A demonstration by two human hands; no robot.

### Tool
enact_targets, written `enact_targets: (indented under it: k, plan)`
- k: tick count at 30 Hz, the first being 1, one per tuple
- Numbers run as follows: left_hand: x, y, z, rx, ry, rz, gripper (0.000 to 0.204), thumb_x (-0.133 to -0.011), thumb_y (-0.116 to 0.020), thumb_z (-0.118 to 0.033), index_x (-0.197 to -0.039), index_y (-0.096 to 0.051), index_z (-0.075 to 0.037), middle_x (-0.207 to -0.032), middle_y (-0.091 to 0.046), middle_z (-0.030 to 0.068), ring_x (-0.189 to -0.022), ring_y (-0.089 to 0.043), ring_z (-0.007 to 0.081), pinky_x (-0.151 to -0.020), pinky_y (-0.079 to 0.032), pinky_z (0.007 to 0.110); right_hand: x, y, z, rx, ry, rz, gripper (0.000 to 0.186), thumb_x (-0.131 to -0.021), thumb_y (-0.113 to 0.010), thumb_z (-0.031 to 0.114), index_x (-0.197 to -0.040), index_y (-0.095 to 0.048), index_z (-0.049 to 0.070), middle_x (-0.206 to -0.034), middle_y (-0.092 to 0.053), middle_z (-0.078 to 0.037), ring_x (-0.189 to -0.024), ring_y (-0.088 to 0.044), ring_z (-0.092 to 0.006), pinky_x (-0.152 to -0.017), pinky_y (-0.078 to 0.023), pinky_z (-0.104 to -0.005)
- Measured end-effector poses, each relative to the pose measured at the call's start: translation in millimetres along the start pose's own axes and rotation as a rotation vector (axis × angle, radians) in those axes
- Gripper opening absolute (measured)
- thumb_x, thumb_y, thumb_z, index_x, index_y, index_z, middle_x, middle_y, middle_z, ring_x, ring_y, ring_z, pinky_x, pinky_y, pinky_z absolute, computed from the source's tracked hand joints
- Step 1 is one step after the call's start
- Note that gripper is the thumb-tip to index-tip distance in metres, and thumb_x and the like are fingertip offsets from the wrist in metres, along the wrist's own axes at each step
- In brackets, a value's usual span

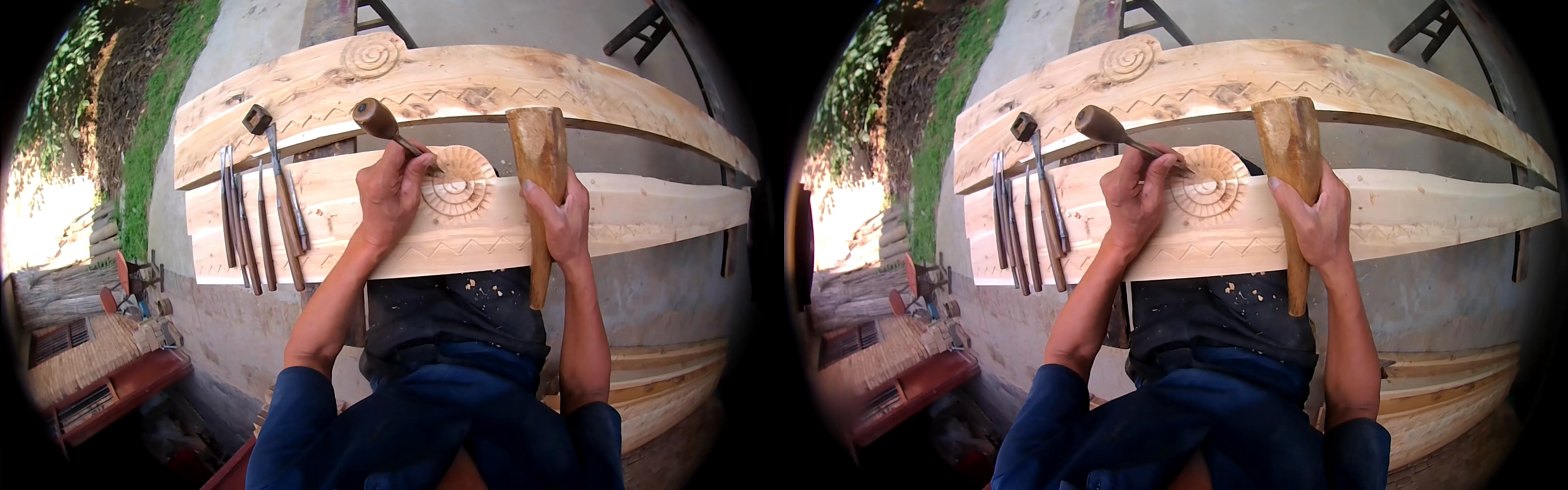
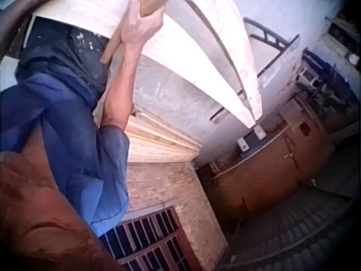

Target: The person carves a circular decorative pattern into a wooden plank using a chisel and a wooden mallet.

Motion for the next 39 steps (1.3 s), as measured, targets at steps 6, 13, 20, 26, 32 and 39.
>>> enact_targets:
  k: [6,13,20,26,32,39]
  plan:
    - [1.1,-2.6,1.5,-0.067,-0.076,0.032,0.003,-0.101,-0.074,0.000,-0.102,-0.072,0.002,-0.087,-0.080,0.0114,-0.075,-0.078,0.0202,-0.068,-0.060,0.030,0.9,0.4,-1.2,-0.005,-0.030,0.004,0.040,-0.094,-0.078,0.027,-0.118,-0.070,-0.005,-0.098,-0.076,-0.015,-0.088,-0.069,-0.0208,-0.084,-0.055,-0.0368]
    - [-0.2,-7.7,-16.7,-0.217,-0.260,0.083,0.009,-0.092,-0.079,0.006,-0.094,-0.072,0.001,-0.087,-0.079,0.0133,-0.069,-0.078,0.0268,-0.060,-0.058,0.034,-0.1,0.5,3.2,-0.023,-0.054,0.026,0.043,-0.093,-0.079,0.026,-0.121,-0.070,-0.005,-0.100,-0.077,-0.014,-0.089,-0.069,-0.0202,-0.085,-0.055,-0.0368]
    - [2.9,-8.5,-8.7,-0.212,-0.306,0.080,0.011,-0.091,-0.081,0.004,-0.098,-0.073,0.000,-0.082,-0.077,0.0128,-0.066,-0.076,0.0261,-0.058,-0.057,0.036,11.9,19.9,101.2,0.076,0.268,-0.209,0.048,-0.086,-0.085,0.010,-0.129,-0.069,-0.002,-0.105,-0.079,-0.012,-0.095,-0.075,-0.0171,-0.089,-0.059,-0.0331]
    - [0.0,-7.3,-16.8,-0.183,-0.336,-0.006,0.022,-0.095,-0.083,-0.009,-0.085,-0.063,-0.006,-0.067,-0.062,0.0121,-0.053,-0.062,0.0312,-0.049,-0.046,0.043,11.3,20.6,172.0,0.327,0.744,-0.355,0.063,-0.073,-0.081,-0.012,-0.134,-0.070,0.003,-0.108,-0.078,-0.011,-0.096,-0.076,-0.0227,-0.085,-0.061,-0.0345]
    - [-0.4,-6.7,-22.3,-0.190,-0.360,0.002,0.020,-0.094,-0.084,-0.007,-0.090,-0.064,-0.007,-0.069,-0.065,0.0121,-0.056,-0.064,0.0306,-0.050,-0.047,0.042,11.2,10.2,192.6,0.466,0.956,-0.324,0.071,-0.071,-0.085,-0.012,-0.139,-0.071,0.001,-0.119,-0.080,-0.013,-0.103,-0.078,-0.0307,-0.093,-0.061,-0.0363]
    - [6.1,-5.7,-23.6,-0.244,-0.399,0.009,0.010,-0.093,-0.081,-0.001,-0.098,-0.073,-0.004,-0.077,-0.073,0.0120,-0.063,-0.071,0.0291,-0.055,-0.053,0.037,0.5,2.3,155.7,0.848,0.725,-0.203,0.074,-0.080,-0.086,-0.010,-0.148,-0.067,0.012,-0.124,-0.077,-0.007,-0.113,-0.075,-0.0246,-0.100,-0.060,-0.0371]
Point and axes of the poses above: each hand's wrist, its own x-axis away from the middle knuckle, its own y-axis out of the back of the hand, z = x × y, the point moved 7 cm from there along -x, towards the middle knuckle
